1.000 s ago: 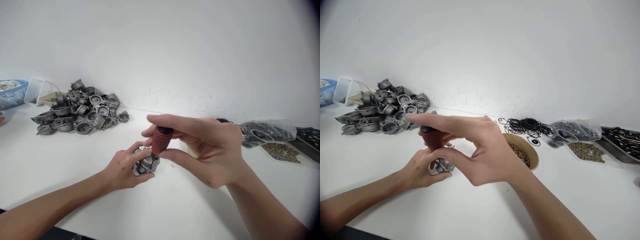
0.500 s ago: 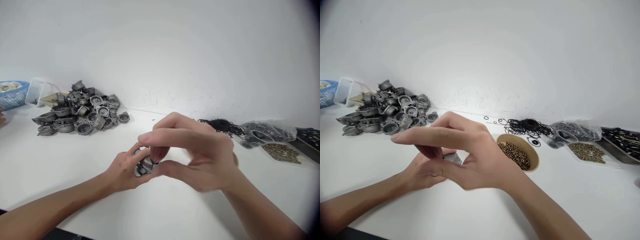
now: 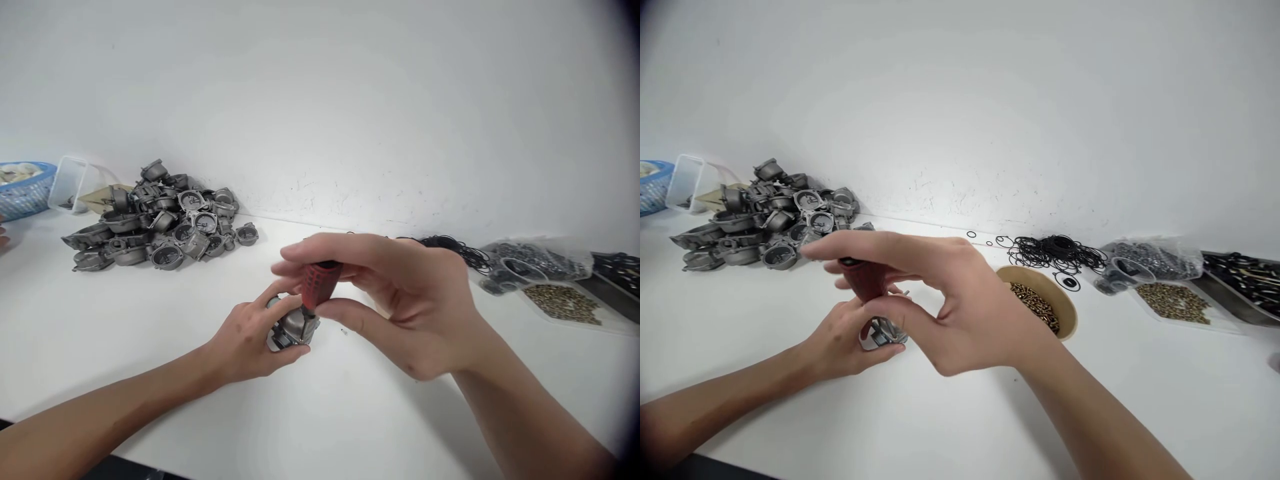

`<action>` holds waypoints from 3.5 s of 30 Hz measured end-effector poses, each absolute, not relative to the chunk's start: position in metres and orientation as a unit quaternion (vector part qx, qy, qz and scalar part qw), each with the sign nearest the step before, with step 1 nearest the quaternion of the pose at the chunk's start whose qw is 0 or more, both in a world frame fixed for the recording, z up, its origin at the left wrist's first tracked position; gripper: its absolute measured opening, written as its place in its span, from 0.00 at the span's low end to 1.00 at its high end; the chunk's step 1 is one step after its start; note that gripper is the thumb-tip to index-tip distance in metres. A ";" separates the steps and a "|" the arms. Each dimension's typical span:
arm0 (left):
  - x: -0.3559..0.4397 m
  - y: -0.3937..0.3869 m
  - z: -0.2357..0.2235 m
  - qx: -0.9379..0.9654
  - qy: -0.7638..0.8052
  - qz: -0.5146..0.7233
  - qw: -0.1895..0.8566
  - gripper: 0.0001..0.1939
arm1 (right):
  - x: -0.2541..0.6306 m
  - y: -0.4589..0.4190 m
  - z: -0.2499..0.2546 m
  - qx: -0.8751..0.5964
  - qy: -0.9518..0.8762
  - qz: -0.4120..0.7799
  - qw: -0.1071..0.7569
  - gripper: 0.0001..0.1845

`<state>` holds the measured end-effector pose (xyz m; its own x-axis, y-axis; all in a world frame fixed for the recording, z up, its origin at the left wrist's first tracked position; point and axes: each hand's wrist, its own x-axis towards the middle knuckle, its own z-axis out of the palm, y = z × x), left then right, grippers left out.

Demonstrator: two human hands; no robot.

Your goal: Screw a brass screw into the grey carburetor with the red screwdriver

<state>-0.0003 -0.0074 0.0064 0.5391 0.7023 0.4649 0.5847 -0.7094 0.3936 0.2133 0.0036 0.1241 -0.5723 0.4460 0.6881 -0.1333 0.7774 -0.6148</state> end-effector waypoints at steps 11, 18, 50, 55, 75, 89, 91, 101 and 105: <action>0.000 -0.007 0.005 0.873 0.363 0.311 0.091 0.30 | 0.217 0.005 0.124 -0.094 -0.843 0.297 0.439 0.31; 0.001 -0.008 0.007 0.869 0.377 0.302 0.113 0.30 | 0.213 0.001 0.122 -0.115 -0.841 0.239 0.472 0.25; 0.002 -0.008 0.008 0.866 0.384 0.299 0.116 0.30 | 0.211 -0.001 0.124 -0.114 -0.821 0.312 0.464 0.21; 0.001 -0.006 0.006 0.868 0.385 0.293 0.112 0.29 | 0.209 0.004 0.121 -0.095 -0.809 0.280 0.507 0.23; 0.000 -0.006 0.004 0.869 0.379 0.297 0.113 0.29 | 0.215 0.007 0.123 -0.082 -0.814 0.293 0.495 0.18; 0.000 -0.007 0.005 0.869 0.392 0.278 0.119 0.28 | 0.215 0.006 0.123 -0.111 -0.821 0.263 0.495 0.16; 0.000 -0.007 0.006 0.871 0.387 0.286 0.104 0.29 | 0.217 0.004 0.125 -0.105 -0.822 0.304 0.470 0.18; -0.002 -0.006 -0.003 0.872 0.363 0.320 0.071 0.27 | 0.215 0.008 0.123 -0.102 -0.822 0.277 0.488 0.16; -0.002 -0.004 -0.002 0.873 0.368 0.306 0.096 0.27 | 0.212 0.007 0.121 -0.118 -0.824 0.273 0.483 0.17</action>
